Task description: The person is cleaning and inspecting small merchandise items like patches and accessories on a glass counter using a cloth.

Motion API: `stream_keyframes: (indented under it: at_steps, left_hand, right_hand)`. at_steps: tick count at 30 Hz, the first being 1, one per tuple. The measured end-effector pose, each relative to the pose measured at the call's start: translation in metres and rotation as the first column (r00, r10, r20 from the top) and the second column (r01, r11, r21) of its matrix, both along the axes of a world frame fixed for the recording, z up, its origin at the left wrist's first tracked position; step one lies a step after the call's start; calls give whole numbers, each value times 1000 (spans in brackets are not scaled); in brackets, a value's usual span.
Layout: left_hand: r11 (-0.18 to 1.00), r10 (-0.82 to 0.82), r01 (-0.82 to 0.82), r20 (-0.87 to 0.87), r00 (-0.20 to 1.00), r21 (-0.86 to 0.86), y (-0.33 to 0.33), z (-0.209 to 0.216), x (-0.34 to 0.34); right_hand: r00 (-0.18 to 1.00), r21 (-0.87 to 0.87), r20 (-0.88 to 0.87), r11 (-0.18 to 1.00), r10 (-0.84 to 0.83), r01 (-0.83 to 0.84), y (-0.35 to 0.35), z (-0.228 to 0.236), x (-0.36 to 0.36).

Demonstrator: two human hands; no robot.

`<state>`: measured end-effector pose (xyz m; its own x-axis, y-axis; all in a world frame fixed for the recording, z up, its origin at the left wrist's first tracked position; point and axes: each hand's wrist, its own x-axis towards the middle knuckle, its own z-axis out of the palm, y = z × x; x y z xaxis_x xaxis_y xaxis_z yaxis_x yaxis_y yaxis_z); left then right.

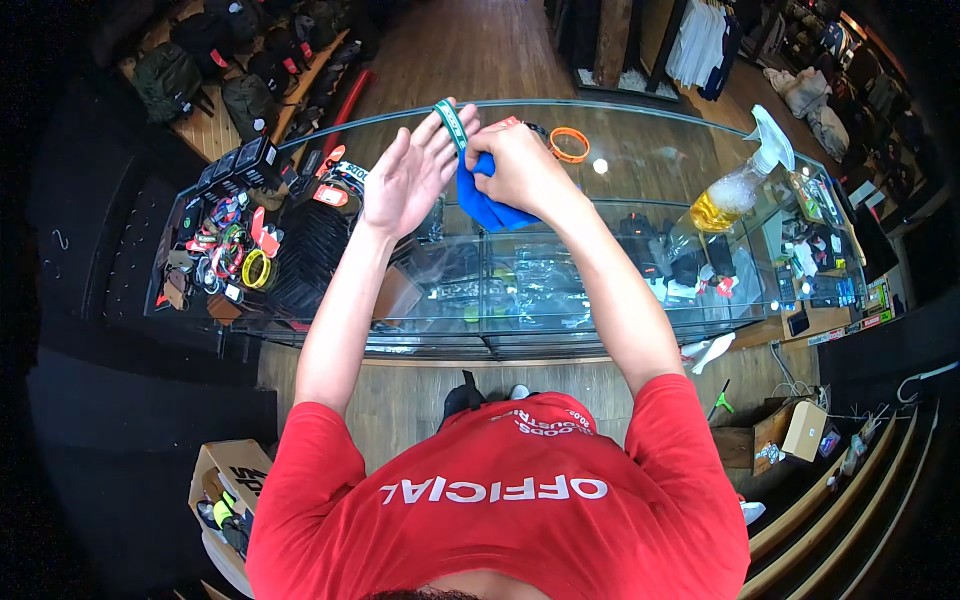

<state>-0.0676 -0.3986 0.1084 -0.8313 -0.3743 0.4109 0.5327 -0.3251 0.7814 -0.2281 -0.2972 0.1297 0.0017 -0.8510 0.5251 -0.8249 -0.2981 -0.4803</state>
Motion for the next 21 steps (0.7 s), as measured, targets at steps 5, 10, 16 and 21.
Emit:
stream_keyframes:
  at_steps: [5,10,16,21]
  left_hand:
    - [999,25,-24,-39,999,25,-1,4,2]
    - [998,-55,53,-45,997,-36,3,1,-1]
    - [985,-17,29,70,997,-171,7,-6,3]
    - [984,-117,131,122,986,-117,10,-1,8]
  right_hand:
    - [993,77,92,993,77,-84,16,22,-6]
    - [982,26,91,986,163,-166,16,18,-12]
    - [992,-340,113,936,-58,94,1,7,3]
    - [988,-628,39,765,-151,142,-3,4,7]
